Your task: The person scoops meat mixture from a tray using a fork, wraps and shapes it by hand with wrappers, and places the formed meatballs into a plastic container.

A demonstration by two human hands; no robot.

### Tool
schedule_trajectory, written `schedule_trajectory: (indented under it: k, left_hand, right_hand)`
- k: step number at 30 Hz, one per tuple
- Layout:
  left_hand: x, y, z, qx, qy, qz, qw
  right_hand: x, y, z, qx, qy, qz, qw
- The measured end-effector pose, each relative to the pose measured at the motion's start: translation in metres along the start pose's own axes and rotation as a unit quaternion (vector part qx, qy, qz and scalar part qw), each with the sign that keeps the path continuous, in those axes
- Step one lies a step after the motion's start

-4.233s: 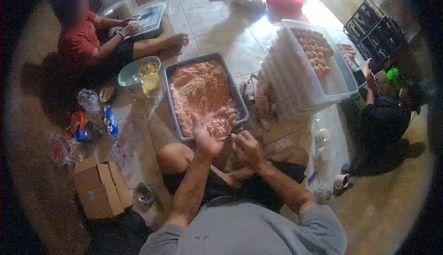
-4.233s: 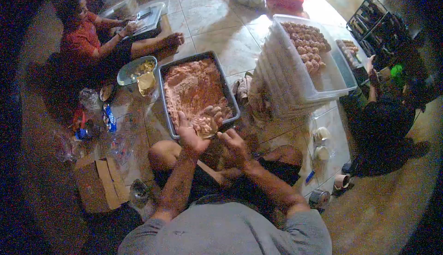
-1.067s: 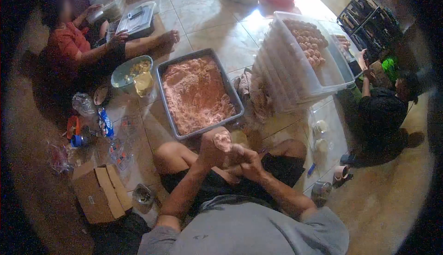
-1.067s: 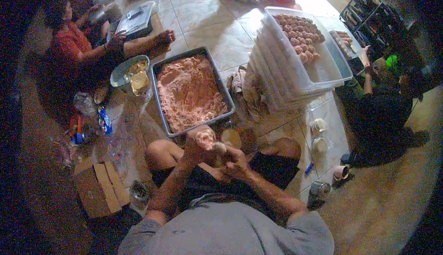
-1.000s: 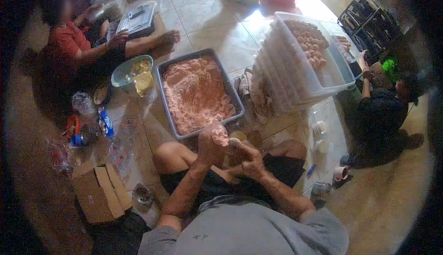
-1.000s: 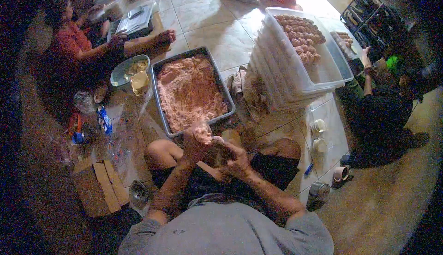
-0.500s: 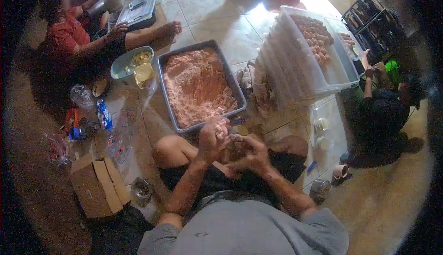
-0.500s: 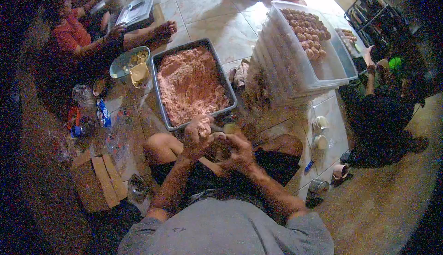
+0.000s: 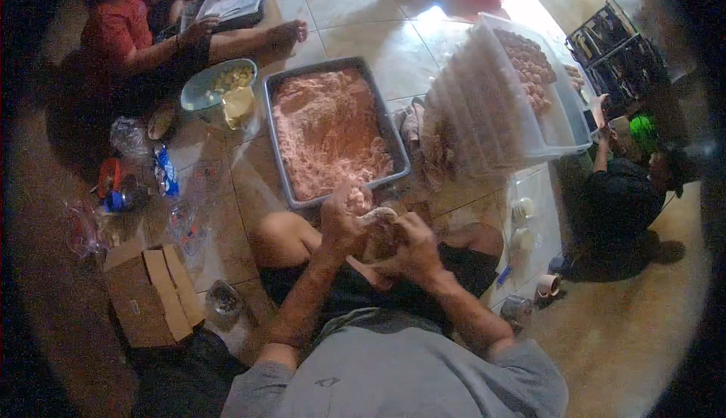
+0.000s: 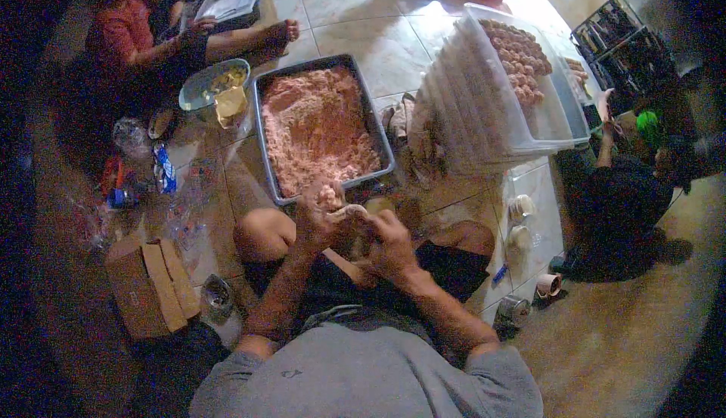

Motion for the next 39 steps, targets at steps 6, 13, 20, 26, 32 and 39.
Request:
schedule_trajectory:
  k: [6,13,20,26,32,39]
  left_hand:
    - [-0.004,0.015,-0.009,-0.060,-0.134,-0.066,0.987]
    - [0.003,0.031,-0.003,-0.146,-0.055,0.043,0.987]
    - [-0.008,0.008,-0.011,-0.231,-0.037,0.071,0.970]
    - [-0.005,-0.002,-0.009,-0.229,-0.001,0.014,0.973]
    - [0.004,0.010,-0.012,-0.185,-0.089,0.155,0.966]
    - [0.029,0.014,-0.012,-0.095,-0.162,0.154,0.970]
  right_hand:
    - [-0.039,0.052,-0.002,0.069,-0.013,-0.046,0.997]
    - [-0.054,0.078,0.010,0.010,-0.038,-0.054,0.998]
    - [-0.039,0.053,0.007,-0.018,0.026,-0.008,0.999]
    - [-0.034,0.055,0.011,0.008,0.011,-0.006,1.000]
    - [-0.041,0.071,0.017,0.061,-0.013,-0.069,0.996]
    - [-0.045,0.076,0.019,0.045,-0.023,-0.111,0.993]
Point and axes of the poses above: each hand's wrist, its own z-axis away from the middle knuckle, its own y-axis out of the back of the hand, x = y × z, the point moved 2 cm from there along -z, towards the middle knuckle, and after that the axes turned 14 degrees about -x, right-handed, at the moved point
